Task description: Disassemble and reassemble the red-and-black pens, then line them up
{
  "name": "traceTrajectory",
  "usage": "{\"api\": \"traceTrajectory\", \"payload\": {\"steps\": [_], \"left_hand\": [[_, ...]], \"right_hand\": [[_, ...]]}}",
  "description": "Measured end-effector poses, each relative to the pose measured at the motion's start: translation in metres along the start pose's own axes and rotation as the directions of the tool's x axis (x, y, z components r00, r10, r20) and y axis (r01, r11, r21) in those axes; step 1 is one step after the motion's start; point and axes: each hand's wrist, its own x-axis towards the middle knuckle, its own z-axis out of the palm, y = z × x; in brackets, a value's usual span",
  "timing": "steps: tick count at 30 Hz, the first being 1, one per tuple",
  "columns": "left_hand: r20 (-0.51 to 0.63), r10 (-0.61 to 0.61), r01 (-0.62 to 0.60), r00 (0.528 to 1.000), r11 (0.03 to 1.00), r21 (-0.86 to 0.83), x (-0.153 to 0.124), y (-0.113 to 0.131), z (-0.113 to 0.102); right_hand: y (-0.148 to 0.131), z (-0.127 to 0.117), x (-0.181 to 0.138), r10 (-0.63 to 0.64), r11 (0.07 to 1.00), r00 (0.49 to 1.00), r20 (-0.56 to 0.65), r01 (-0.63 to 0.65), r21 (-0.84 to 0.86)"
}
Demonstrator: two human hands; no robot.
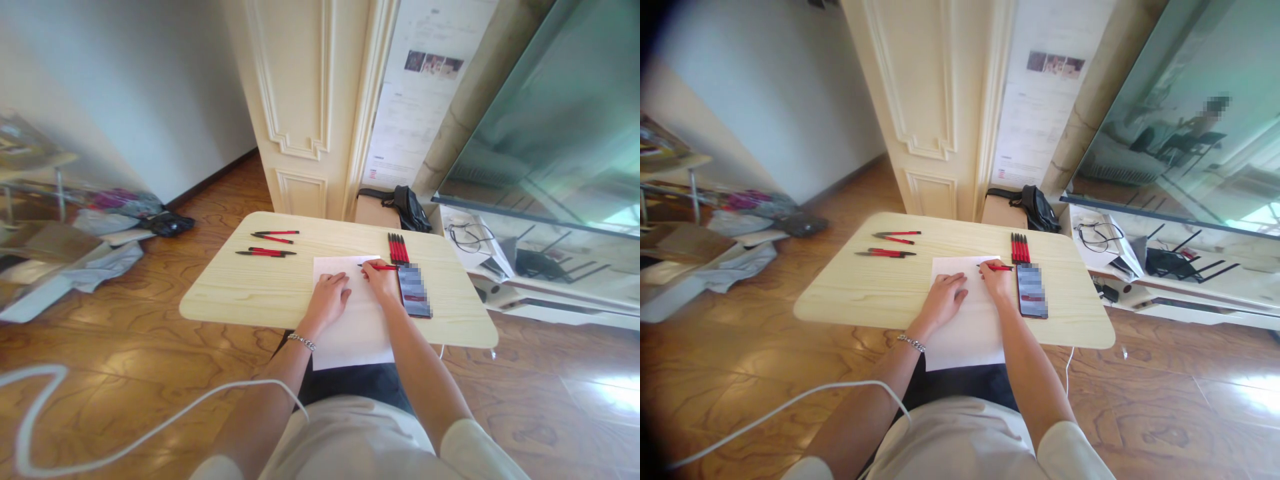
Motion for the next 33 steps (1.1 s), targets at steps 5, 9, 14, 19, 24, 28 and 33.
{"api": "traceTrajectory", "payload": {"steps": [5, 9, 14, 19, 24, 28, 33], "left_hand": [[-0.002, 0.006, -0.006, 1.000, 1.000, -0.004, 0.000, 0.000, -0.001], [-0.003, -0.003, 0.003, 1.000, 1.000, -0.015, 0.000, 0.000, 0.000], [0.000, 0.005, -0.005, 1.000, 1.000, -0.023, 0.001, -0.001, 0.001], [0.000, 0.011, -0.011, 1.000, 1.000, -0.018, 0.001, -0.001, 0.000], [0.003, -0.003, 0.003, 1.000, 1.000, -0.028, 0.000, 0.000, 0.001], [-0.010, 0.003, -0.004, 1.000, 1.000, -0.023, 0.000, -0.001, 0.003], [-0.027, 0.019, -0.019, 0.999, 1.000, 0.001, 0.001, -0.003, 0.004]], "right_hand": [[-0.006, -0.001, -0.001, 0.020, 0.996, 0.999, -0.029, -0.022, -0.088], [-0.006, 0.001, -0.001, 0.006, 0.991, 0.999, -0.035, -0.011, -0.130], [-0.001, 0.005, 0.000, -0.005, 0.984, 0.999, -0.042, -0.003, -0.176], [0.002, 0.007, 0.003, 0.001, 0.978, 0.996, -0.088, -0.020, -0.207], [0.001, 0.009, 0.004, 0.014, 0.976, 0.994, -0.107, -0.036, -0.212], [0.000, 0.009, 0.004, 0.021, 0.986, 0.992, -0.125, -0.041, -0.161], [-0.005, -0.001, 0.001, 0.095, 0.987, 0.993, -0.067, -0.086, 0.134]]}}
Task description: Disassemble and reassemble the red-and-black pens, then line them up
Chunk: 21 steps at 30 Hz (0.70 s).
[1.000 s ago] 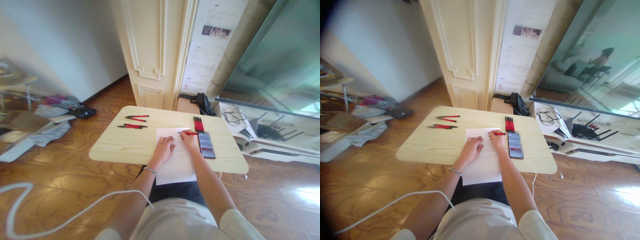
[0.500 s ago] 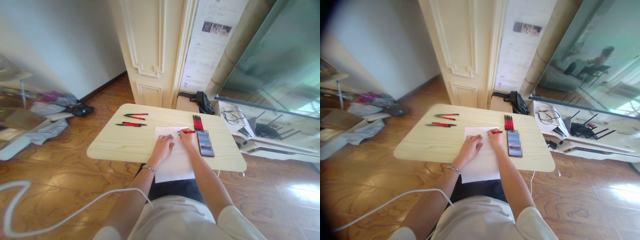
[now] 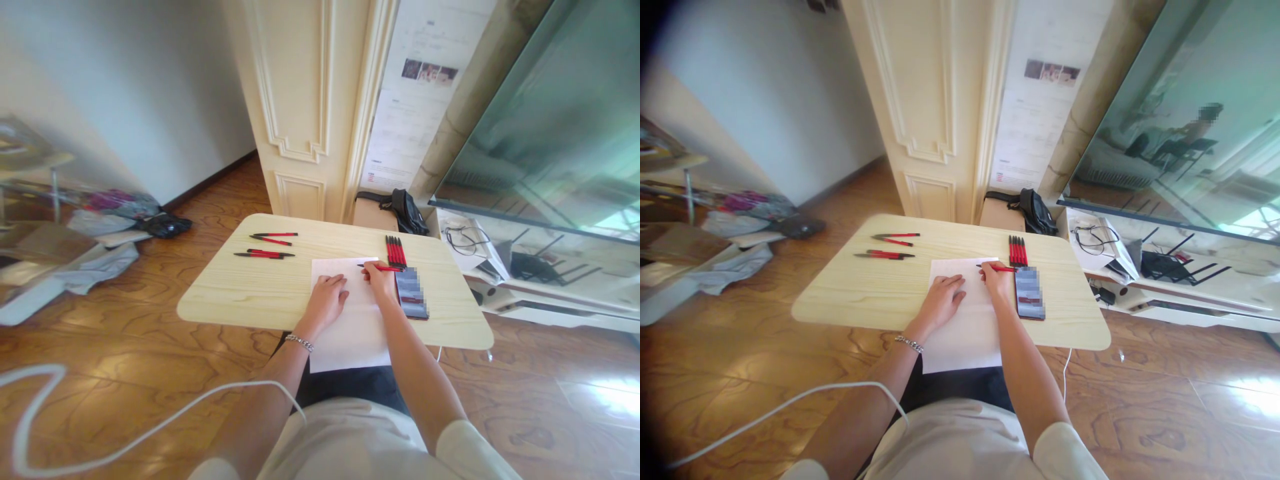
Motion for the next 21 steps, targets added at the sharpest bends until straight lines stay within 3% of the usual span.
{"api": "traceTrajectory", "payload": {"steps": [4, 8, 14, 19, 21], "left_hand": [[0.024, 0.005, -0.005, 1.000, 1.000, 0.006, 0.001, -0.002, -0.001], [0.053, -0.008, 0.007, 0.999, 1.000, 0.018, 0.004, -0.002, -0.003], [-0.011, -0.024, 0.022, 1.000, 0.993, -0.117, 0.001, 0.008, -0.018], [-0.100, -0.218, 0.174, 0.971, 0.925, -0.337, -0.026, 0.023, -0.036], [-0.082, -0.264, 0.210, 0.961, 0.890, -0.404, -0.038, 0.029, -0.039]], "right_hand": [[-0.009, -0.011, -0.007, 0.108, 0.939, 0.994, -0.012, -0.098, 0.330], [-0.018, -0.018, -0.026, 0.091, 0.831, 0.992, 0.085, -0.122, 0.542], [-0.028, -0.024, -0.060, 0.074, 0.664, 0.930, 0.359, -0.314, 0.679], [-0.033, -0.031, -0.068, 0.123, 0.511, 0.823, 0.554, -0.531, 0.676], [-0.033, -0.033, -0.067, 0.144, 0.484, 0.815, 0.561, -0.553, 0.678]]}}
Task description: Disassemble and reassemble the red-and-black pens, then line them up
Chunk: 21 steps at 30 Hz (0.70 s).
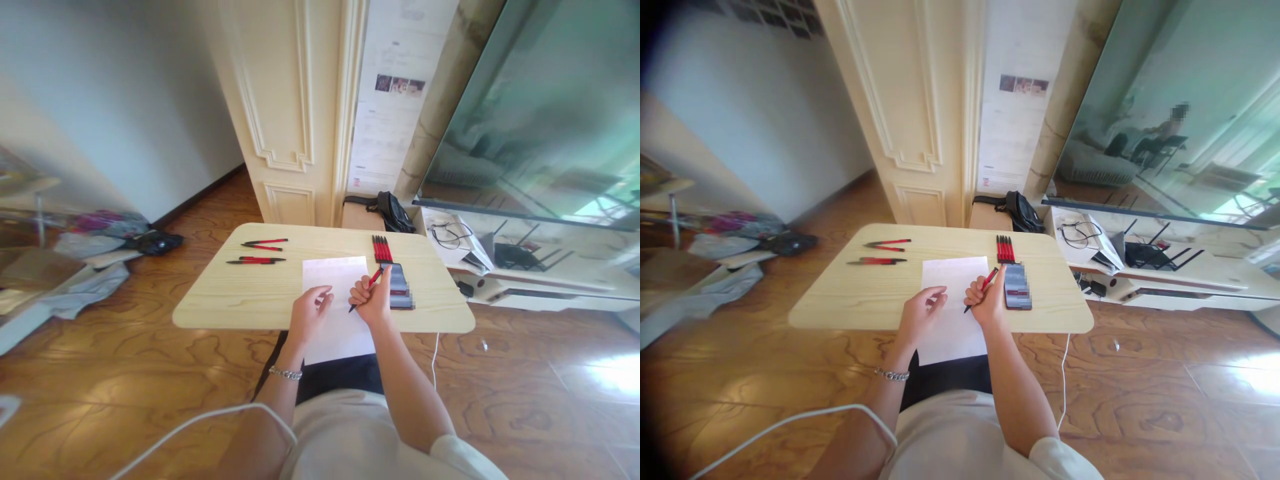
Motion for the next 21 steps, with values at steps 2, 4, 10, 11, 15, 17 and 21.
{"api": "traceTrajectory", "payload": {"steps": [2, 4, 10, 11, 15, 17, 21], "left_hand": [[0.012, -0.040, 0.041, 0.999, 0.998, -0.054, -0.012, 0.003, -0.001], [0.027, -0.069, 0.072, 0.997, 0.992, -0.102, -0.021, 0.005, -0.001], [0.109, -0.111, 0.132, 0.988, 0.969, -0.208, -0.034, 0.015, 0.002], [0.134, -0.115, 0.144, 0.984, 0.962, -0.231, -0.036, 0.017, 0.004], [0.268, -0.140, 0.227, 0.953, 0.917, -0.328, -0.045, 0.027, 0.022], [0.313, -0.162, 0.289, 0.936, 0.860, -0.420, -0.049, 0.032, 0.034], [0.285, -0.235, 0.368, 0.929, 0.650, -0.665, -0.049, 0.042, 0.053]], "right_hand": [[-0.001, -0.001, 0.000, 0.009, 1.000, 0.999, -0.031, -0.008, 0.013], [0.000, -0.002, 0.001, 0.015, 1.000, 0.999, -0.051, -0.014, 0.016], [-0.003, 0.003, 0.001, -0.119, 0.993, 0.989, -0.082, 0.120, -0.003], [-0.003, 0.006, 0.001, -0.161, 0.987, 0.983, -0.089, 0.160, -0.018], [-0.003, 0.016, 0.003, -0.381, 0.924, 0.917, -0.117, 0.374, -0.074], [-0.002, 0.021, 0.001, -0.475, 0.880, 0.873, -0.114, 0.466, -0.096], [0.005, 0.029, -0.011, -0.516, 0.853, 0.852, -0.087, 0.500, -0.151]]}}
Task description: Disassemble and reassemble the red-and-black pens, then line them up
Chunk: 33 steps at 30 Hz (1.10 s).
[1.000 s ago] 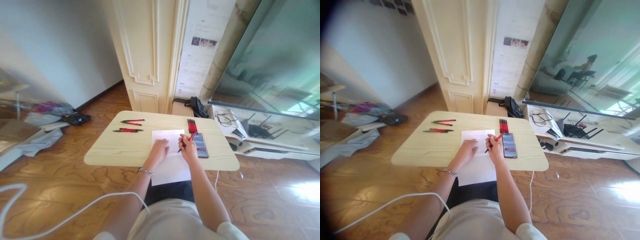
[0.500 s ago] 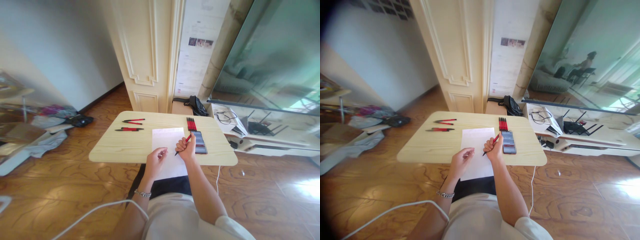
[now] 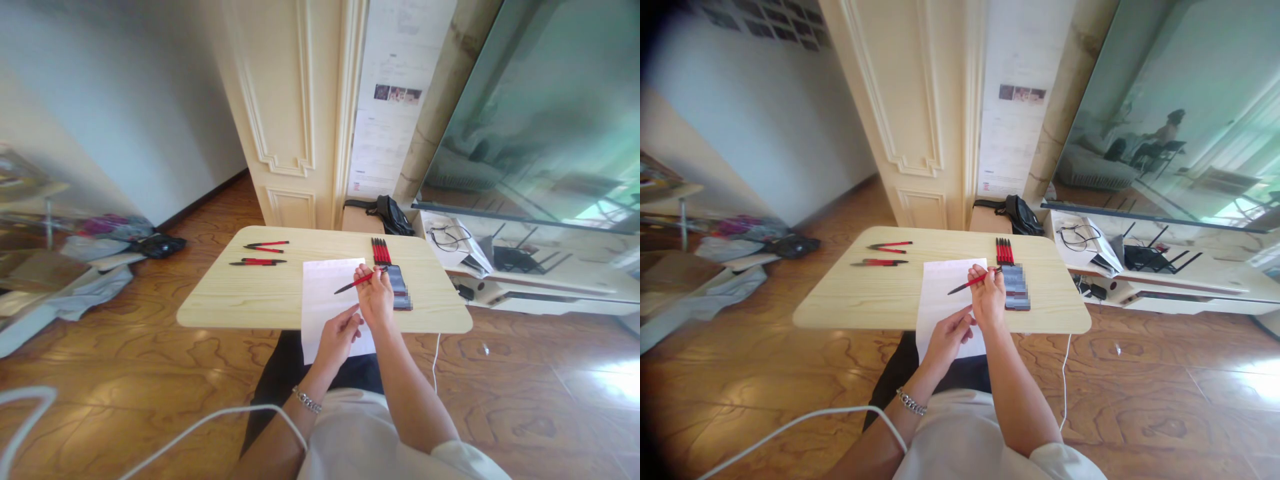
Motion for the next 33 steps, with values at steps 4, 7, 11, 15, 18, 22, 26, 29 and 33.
{"api": "traceTrajectory", "payload": {"steps": [4, 7, 11, 15, 18, 22, 26, 29, 33], "left_hand": [[-0.149, -0.039, -0.014, 0.988, 0.941, -0.338, 0.011, 0.005, 0.005], [-0.225, -0.064, -0.054, 0.972, 0.873, -0.484, 0.020, 0.011, 0.001], [-0.222, -0.065, -0.053, 0.973, 0.871, -0.488, 0.026, 0.014, -0.006], [-0.155, -0.034, -0.024, 0.987, 0.934, -0.358, 0.028, 0.012, -0.006], [-0.123, 0.010, -0.043, 0.992, 0.964, -0.262, 0.033, 0.013, -0.004], [-0.095, 0.064, -0.066, 0.993, 0.998, -0.013, 0.042, 0.017, -0.009], [-0.058, 0.224, -0.183, 0.973, 0.900, 0.397, 0.047, 0.016, -0.029], [0.016, 0.344, -0.271, 0.939, 0.711, 0.648, 0.048, 0.008, -0.047], [0.089, 0.398, -0.306, 0.913, 0.526, 0.794, 0.050, -0.005, -0.059]], "right_hand": [[0.004, -0.002, -0.025, 0.049, 0.996, 0.997, 0.060, -0.044, -0.073], [0.007, -0.018, -0.041, 0.071, 0.962, 0.997, 0.007, -0.067, -0.263], [-0.003, -0.043, -0.046, 0.148, 0.756, 0.989, 0.020, -0.100, -0.646], [-0.026, -0.045, -0.042, 0.254, 0.550, 0.954, 0.161, -0.005, -0.835], [-0.035, -0.040, -0.039, 0.243, 0.475, 0.949, 0.201, 0.065, -0.878], [-0.035, -0.048, -0.014, 0.225, 0.429, 0.947, 0.228, 0.114, -0.896], [-0.049, -0.073, 0.061, 0.051, 0.374, 0.991, 0.127, 0.099, -0.922], [-0.068, -0.094, 0.126, -0.084, 0.125, 0.995, -0.049, -0.038, -0.991], [-0.081, -0.116, 0.179, -0.102, -0.053, 0.986, -0.134, -0.140, -0.989]]}}
